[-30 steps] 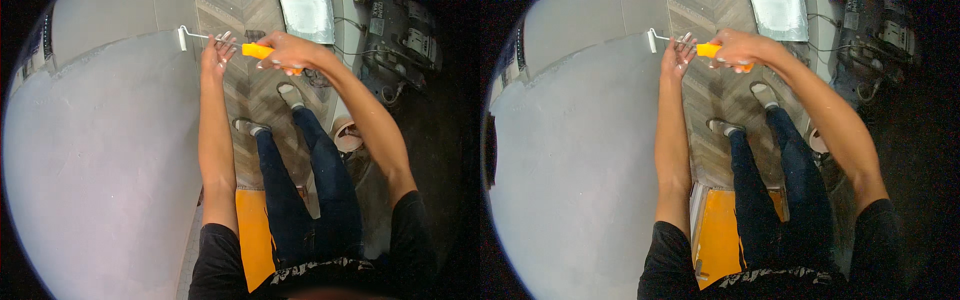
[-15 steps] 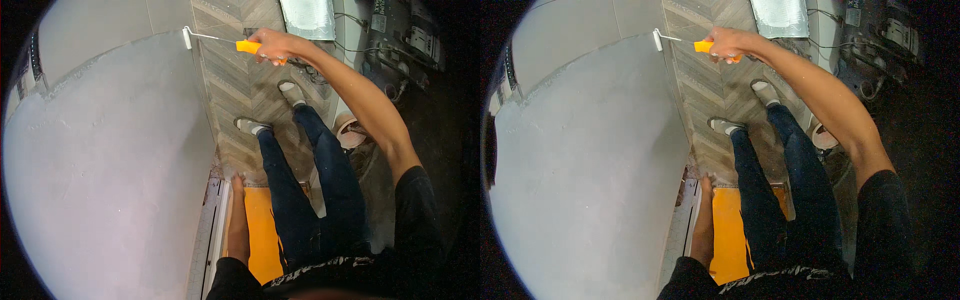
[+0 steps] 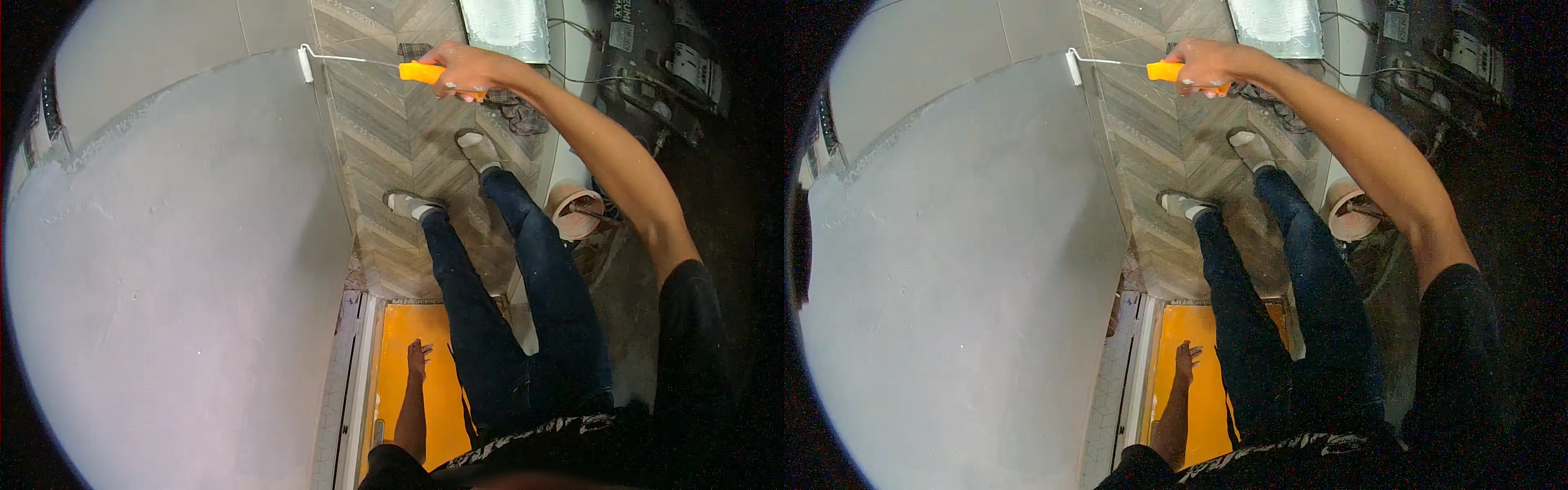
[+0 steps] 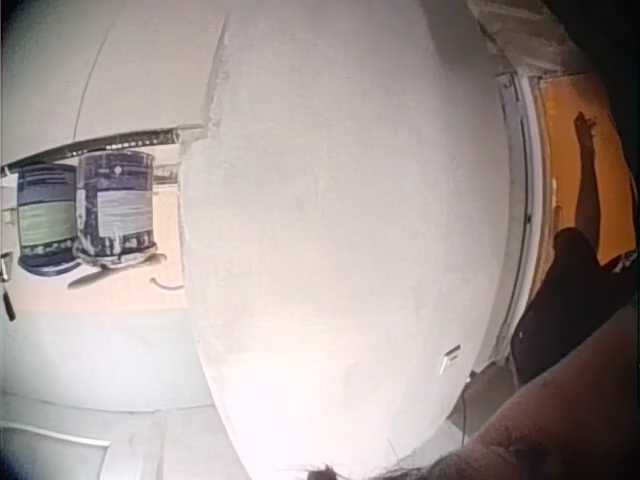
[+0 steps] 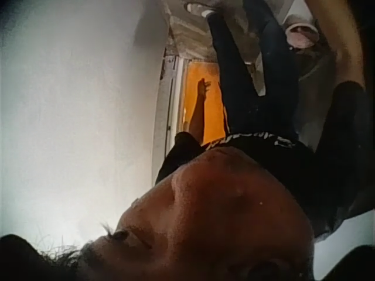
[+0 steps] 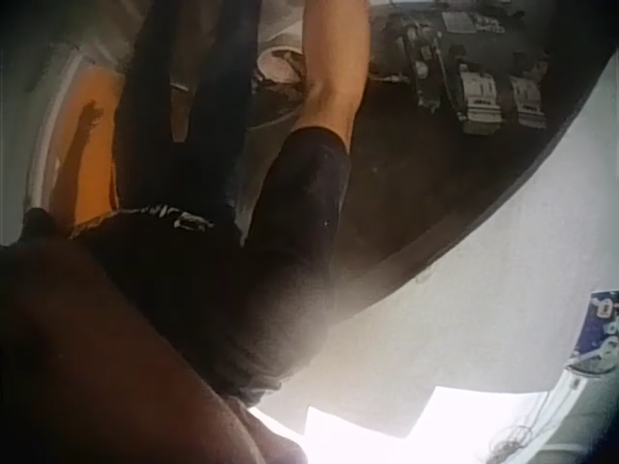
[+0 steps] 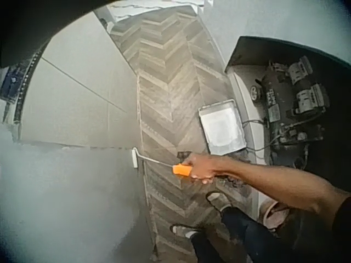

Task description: The person paints a wall using a paint roller.

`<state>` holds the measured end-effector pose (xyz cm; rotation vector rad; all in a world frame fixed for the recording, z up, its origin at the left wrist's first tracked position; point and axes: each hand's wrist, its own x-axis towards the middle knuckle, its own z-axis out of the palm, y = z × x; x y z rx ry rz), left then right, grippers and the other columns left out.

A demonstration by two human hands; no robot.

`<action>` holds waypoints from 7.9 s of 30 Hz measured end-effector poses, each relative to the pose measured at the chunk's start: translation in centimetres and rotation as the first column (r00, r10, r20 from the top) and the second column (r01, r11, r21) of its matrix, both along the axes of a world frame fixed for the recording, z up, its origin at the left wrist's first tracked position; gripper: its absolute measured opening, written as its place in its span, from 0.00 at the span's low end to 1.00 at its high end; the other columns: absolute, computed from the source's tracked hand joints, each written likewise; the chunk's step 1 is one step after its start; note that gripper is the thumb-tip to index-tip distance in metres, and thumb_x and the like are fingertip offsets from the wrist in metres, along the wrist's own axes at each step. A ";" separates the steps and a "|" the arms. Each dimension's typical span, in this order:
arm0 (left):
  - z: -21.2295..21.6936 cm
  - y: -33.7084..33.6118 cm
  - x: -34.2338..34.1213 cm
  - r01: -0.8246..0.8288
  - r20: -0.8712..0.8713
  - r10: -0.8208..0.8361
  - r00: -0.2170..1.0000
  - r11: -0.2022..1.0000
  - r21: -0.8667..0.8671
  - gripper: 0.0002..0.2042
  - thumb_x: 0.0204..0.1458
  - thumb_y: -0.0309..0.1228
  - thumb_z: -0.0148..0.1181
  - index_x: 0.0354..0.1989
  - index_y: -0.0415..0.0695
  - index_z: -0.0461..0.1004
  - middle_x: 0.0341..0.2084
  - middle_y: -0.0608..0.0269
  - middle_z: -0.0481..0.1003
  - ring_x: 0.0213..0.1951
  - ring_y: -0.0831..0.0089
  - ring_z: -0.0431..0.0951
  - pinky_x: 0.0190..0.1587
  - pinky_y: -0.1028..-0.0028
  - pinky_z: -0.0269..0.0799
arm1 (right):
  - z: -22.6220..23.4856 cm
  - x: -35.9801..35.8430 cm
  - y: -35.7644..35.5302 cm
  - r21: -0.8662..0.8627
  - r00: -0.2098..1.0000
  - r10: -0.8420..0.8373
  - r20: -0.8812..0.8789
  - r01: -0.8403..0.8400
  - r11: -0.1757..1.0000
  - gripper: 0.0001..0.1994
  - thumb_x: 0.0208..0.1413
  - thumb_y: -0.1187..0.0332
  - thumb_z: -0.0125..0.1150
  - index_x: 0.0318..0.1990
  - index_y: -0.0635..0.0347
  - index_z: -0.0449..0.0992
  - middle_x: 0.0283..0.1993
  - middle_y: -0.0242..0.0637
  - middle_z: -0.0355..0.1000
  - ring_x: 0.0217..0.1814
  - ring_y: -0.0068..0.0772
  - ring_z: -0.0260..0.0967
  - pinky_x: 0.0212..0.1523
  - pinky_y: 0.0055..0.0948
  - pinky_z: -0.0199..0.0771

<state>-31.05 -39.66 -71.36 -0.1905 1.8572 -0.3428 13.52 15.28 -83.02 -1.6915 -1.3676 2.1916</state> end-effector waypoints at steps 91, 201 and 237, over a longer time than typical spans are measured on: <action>8.4 -6.1 -3.3 -0.014 -0.042 0.003 0.999 0.968 -0.252 0.27 0.61 0.52 0.42 0.60 0.45 0.61 0.47 0.55 0.73 0.53 0.63 0.71 0.54 0.56 0.61 | 9.9 -1.7 -11.1 0.259 0.995 -0.036 -0.097 0.060 0.964 0.22 0.43 0.77 0.59 0.50 0.60 0.75 0.20 0.33 0.69 0.11 0.22 0.62 0.12 0.23 0.62; 7.2 0.6 -3.7 0.282 0.014 -0.286 0.958 0.936 -0.209 0.28 0.60 0.54 0.39 0.60 0.46 0.61 0.51 0.54 0.73 0.53 0.62 0.72 0.54 0.53 0.60 | 5.0 -13.4 -23.9 -0.620 0.598 -0.750 -0.283 0.483 0.619 0.29 0.44 0.79 0.55 0.59 0.62 0.65 0.18 0.34 0.68 0.12 0.25 0.66 0.12 0.27 0.67; 9.2 -4.8 -10.8 0.150 0.022 -0.150 0.988 0.988 -0.029 0.25 0.61 0.50 0.40 0.58 0.44 0.63 0.48 0.57 0.74 0.52 0.67 0.72 0.52 0.55 0.62 | 18.2 -11.0 -25.7 -0.600 0.640 -0.654 -0.404 0.354 0.717 0.37 0.48 0.77 0.54 0.69 0.61 0.50 0.29 0.41 0.71 0.16 0.23 0.66 0.19 0.23 0.72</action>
